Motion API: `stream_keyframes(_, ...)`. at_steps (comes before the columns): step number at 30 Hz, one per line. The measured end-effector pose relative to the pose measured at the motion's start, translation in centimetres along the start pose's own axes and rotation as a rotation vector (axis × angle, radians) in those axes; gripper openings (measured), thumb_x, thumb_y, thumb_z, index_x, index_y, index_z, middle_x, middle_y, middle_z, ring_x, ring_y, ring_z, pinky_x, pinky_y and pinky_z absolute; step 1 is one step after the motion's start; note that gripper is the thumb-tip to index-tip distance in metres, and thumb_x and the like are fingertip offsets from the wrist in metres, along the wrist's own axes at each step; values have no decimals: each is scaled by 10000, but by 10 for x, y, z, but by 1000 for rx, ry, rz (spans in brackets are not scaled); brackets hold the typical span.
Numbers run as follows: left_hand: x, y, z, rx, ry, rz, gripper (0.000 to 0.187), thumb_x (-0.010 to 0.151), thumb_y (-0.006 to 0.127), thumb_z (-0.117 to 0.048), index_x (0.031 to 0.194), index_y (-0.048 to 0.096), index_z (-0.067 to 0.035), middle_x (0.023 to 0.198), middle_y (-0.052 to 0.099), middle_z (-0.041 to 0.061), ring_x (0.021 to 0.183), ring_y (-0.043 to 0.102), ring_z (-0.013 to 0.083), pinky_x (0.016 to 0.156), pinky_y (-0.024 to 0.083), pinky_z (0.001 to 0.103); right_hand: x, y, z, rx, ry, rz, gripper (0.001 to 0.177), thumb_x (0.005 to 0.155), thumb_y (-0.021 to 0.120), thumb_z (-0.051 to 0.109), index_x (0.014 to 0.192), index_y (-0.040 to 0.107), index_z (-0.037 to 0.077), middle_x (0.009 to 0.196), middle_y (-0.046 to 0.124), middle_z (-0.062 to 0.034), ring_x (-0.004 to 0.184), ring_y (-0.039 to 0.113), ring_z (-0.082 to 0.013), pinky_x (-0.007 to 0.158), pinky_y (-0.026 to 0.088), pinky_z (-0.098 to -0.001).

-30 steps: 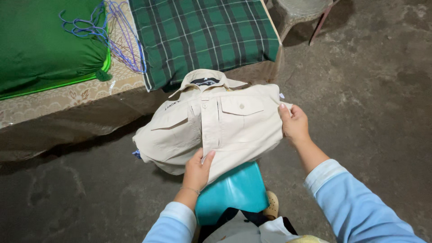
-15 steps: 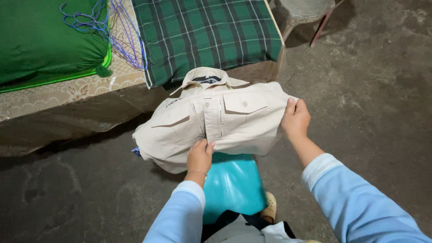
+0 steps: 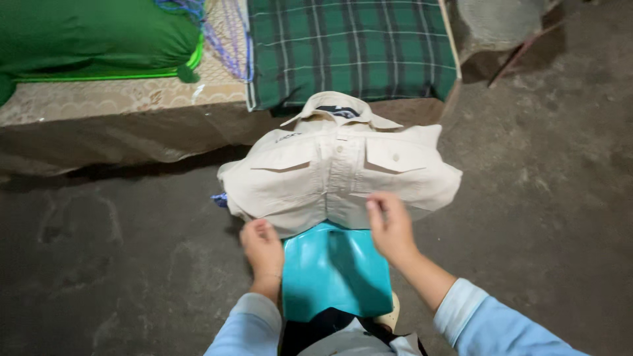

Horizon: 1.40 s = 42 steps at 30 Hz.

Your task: The person irons a beige shirt laid on a green plaid ironing board. They smooth the collar and sleeves, then use a black iron to press the collar, shoulder, and body areas. The shirt is flipped and adjusted multiple times during the process.

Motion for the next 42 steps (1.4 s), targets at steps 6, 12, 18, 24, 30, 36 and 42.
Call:
stream_keyframes(6, 86, -49, 17, -372, -99, -139, 261, 1143, 582, -231, 1200, 691, -1, 1155, 764, 118, 1068, 734, 188, 958, 578, 321, -1, 99, -15, 363, 536, 454, 469, 1113, 541, 156, 1579, 546, 102, 1302, 774, -81, 1024, 762, -140, 854, 641, -320)
stream_keyframes(12, 138, -36, 18, -412, -445, 233, 263, 1050, 632, -168, 1186, 803, -21, 1051, 794, 76, 936, 698, 179, 843, 564, 319, 3, 138, -26, 455, 817, 409, 660, 1105, 456, 146, 1712, 202, 205, 1245, 711, -30, 903, 735, -172, 732, 630, -340)
stream_keyframes(18, 148, -26, 2, -675, -601, 252, 280, 966, 749, -190, 1157, 801, 7, 1050, 820, 20, 952, 737, 107, 867, 564, 267, 16, 129, -7, 490, 621, 66, 553, 1117, 495, 163, 1646, 346, 99, 1113, 726, -141, 729, 728, -174, 558, 551, -307)
stream_keyframes(24, 150, -29, -22, -506, -333, 95, 223, 961, 799, -159, 1078, 724, 16, 951, 750, 44, 856, 661, 120, 777, 535, 276, 12, 138, -29, 309, 629, 134, 480, 1146, 623, 244, 1594, 581, 78, 1256, 797, -102, 1003, 772, -156, 680, 598, -325)
stream_keyframes(30, 128, -38, -45, -702, -72, 18, 191, 1035, 736, -164, 1102, 623, -26, 975, 667, 6, 900, 631, 79, 815, 536, 243, 3, 160, -39, 461, 1012, 498, 851, 1065, 540, 328, 1746, 29, 322, 1641, 508, -79, 1311, 625, -312, 846, 600, -482)
stream_keyframes(36, 119, -60, -64, -232, 58, -125, 165, 1006, 788, -147, 1024, 687, -18, 1028, 695, 93, 906, 652, 176, 817, 546, 296, 5, 169, -33, 542, 1191, 575, 915, 1094, 502, 353, 1697, -186, 346, 1723, 310, -34, 1415, 546, -334, 878, 552, -544)
stream_keyframes(42, 120, -61, -62, -268, 56, -143, 162, 989, 772, -146, 997, 683, -11, 1057, 710, 96, 864, 674, 187, 775, 567, 301, 2, 182, -69, 619, 1205, 274, 469, 1073, 607, 285, 1488, 449, 134, 1585, 499, -102, 1344, 510, -314, 856, 582, -561)
Point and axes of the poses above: each hand's wrist, its own x-axis towards the middle knuckle, its own y-axis out of the palm, z = x × y, the point moved 4 cm from there along x, towards the middle knuckle
